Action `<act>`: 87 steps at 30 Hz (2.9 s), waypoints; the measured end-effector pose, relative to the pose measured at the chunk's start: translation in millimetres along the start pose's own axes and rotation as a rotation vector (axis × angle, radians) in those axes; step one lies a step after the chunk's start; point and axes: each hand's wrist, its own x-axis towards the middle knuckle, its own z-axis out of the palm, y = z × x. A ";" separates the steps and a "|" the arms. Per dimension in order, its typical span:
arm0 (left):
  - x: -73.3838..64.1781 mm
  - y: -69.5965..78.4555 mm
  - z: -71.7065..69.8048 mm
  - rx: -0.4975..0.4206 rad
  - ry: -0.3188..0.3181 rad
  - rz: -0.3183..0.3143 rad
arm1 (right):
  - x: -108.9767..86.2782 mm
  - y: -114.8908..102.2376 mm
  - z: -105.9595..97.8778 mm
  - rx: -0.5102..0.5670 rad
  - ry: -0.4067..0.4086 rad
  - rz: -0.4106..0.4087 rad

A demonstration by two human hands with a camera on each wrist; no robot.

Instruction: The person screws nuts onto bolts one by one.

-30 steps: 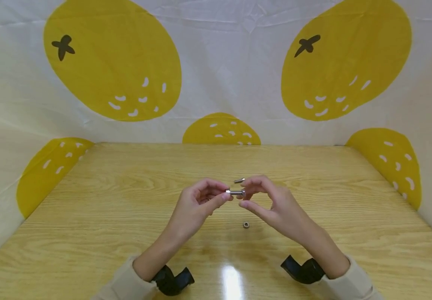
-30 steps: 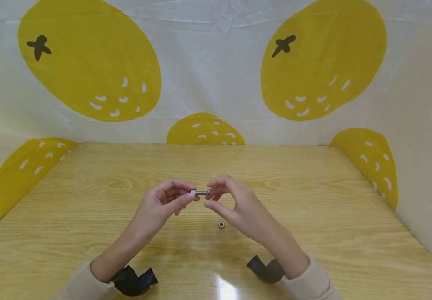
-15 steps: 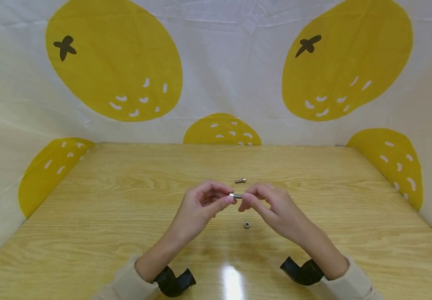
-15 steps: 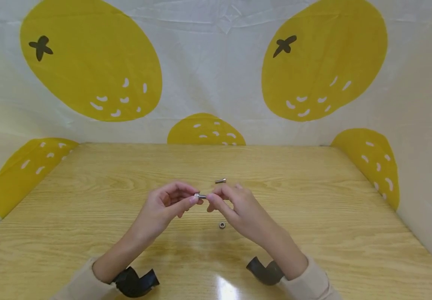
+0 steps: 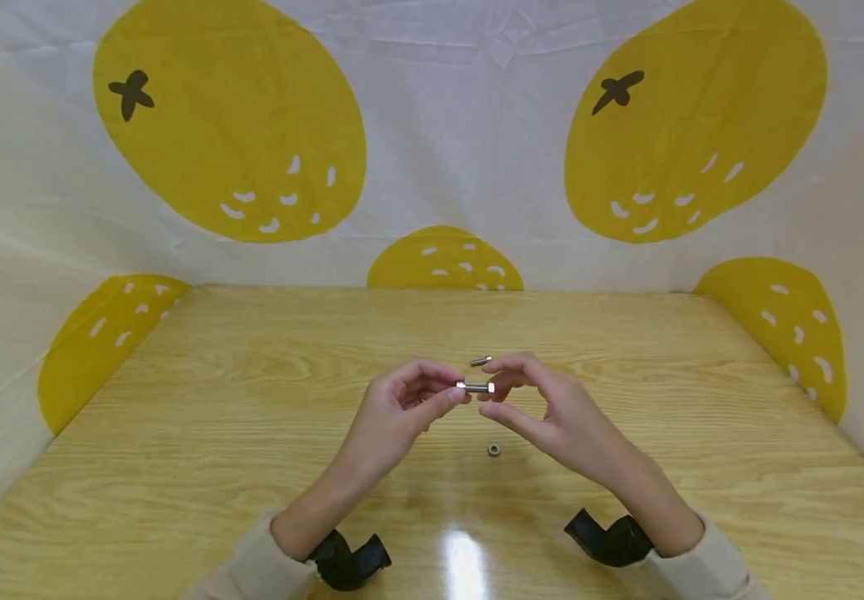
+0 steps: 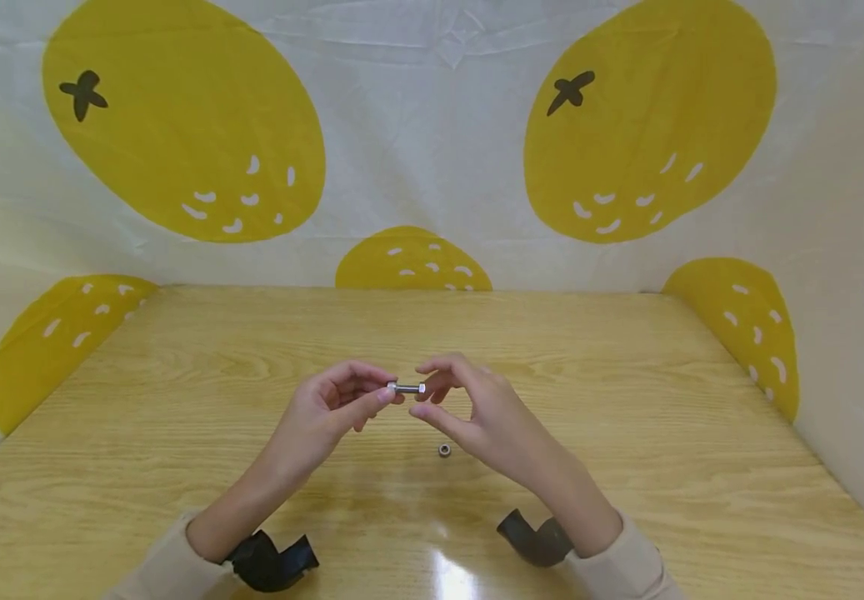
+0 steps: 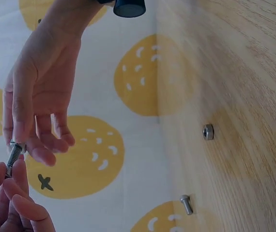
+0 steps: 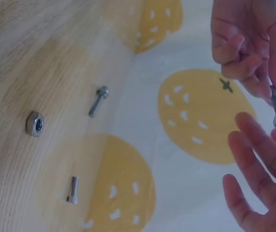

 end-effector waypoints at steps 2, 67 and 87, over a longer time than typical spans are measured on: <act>-0.1 0.5 -0.8 0.000 0.003 -0.004 | -0.3 0.3 0.2 0.000 0.017 -0.044; -2.2 5.5 -1.4 0.001 -0.002 -0.014 | -0.6 1.5 2.0 -0.027 0.080 -0.156; -3.1 6.7 -0.3 0.000 -0.030 0.004 | 0.1 1.3 8.8 -0.059 0.110 -0.105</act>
